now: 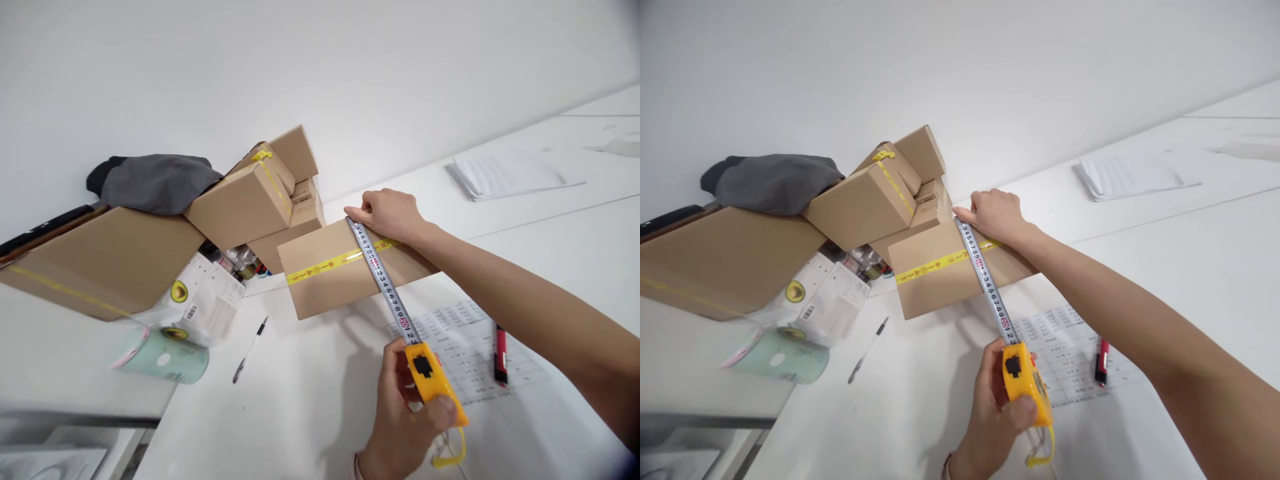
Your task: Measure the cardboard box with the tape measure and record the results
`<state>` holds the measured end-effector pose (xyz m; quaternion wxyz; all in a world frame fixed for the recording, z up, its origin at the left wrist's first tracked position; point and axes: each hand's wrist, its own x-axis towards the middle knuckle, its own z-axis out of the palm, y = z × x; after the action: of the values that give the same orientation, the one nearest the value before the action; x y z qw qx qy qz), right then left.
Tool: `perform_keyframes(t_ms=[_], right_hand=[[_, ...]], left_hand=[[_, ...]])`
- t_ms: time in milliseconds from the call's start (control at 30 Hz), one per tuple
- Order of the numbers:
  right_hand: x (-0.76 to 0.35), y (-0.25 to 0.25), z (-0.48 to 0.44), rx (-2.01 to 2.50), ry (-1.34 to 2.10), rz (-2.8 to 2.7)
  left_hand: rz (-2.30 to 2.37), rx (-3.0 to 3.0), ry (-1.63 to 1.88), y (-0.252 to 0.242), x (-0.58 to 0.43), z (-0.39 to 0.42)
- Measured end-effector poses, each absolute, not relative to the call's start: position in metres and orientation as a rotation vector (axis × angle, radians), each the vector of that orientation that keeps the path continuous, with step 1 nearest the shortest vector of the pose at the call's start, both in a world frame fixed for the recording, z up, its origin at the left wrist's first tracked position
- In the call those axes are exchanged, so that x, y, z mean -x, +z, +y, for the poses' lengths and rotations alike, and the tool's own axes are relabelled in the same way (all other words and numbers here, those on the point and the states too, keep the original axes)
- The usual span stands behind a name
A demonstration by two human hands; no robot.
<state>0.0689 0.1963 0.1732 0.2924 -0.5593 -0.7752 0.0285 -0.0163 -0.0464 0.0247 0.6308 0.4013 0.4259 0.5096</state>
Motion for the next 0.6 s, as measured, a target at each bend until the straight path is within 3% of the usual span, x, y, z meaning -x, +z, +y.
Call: perform_keyframes(t_ms=[600], right_hand=[[-0.069,0.169,0.192,1.496,-0.008,-2.063]], left_hand=[[0.983,-0.916,1.22,0.018,0.015,-0.065]])
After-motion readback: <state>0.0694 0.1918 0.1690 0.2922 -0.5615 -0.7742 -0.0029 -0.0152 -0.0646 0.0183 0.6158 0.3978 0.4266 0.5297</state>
